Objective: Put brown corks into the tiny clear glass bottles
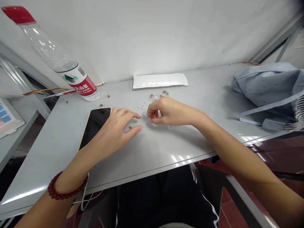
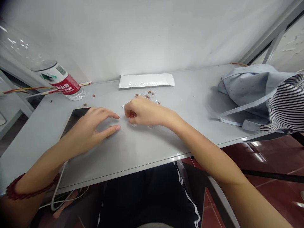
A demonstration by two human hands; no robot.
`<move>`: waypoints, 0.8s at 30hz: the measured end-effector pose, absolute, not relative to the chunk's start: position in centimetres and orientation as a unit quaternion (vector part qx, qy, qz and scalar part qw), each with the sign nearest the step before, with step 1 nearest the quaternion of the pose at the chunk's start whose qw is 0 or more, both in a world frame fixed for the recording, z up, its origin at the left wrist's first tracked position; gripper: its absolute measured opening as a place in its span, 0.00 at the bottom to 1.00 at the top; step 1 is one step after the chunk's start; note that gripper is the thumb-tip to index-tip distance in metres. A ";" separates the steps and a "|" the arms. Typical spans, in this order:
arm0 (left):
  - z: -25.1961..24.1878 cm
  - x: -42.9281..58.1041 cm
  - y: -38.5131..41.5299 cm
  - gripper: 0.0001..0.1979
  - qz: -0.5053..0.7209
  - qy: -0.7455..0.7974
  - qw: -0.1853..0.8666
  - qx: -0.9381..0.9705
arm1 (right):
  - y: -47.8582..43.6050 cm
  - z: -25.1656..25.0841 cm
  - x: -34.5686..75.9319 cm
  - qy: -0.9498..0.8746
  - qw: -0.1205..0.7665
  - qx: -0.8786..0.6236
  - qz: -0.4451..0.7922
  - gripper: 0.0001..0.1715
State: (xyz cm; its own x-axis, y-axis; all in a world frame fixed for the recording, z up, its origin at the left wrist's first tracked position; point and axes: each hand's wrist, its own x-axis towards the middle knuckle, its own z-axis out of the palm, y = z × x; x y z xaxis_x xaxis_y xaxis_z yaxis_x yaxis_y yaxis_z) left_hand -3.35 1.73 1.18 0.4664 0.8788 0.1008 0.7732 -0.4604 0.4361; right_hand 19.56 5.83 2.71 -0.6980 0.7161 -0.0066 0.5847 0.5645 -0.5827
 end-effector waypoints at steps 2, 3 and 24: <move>1.3 -2.9 1.6 0.17 0.184 0.473 0.182 0.842 | 5.7 2.8 19.3 -0.868 0.154 -0.353 0.314 0.03; 1.4 -2.7 1.5 0.17 0.197 0.463 0.188 0.843 | 5.6 2.9 19.2 -0.860 0.172 -0.344 0.335 0.02; 1.7 -1.9 0.5 0.12 0.321 0.442 0.047 0.836 | 5.7 2.6 19.0 -0.736 0.209 -0.243 0.597 0.09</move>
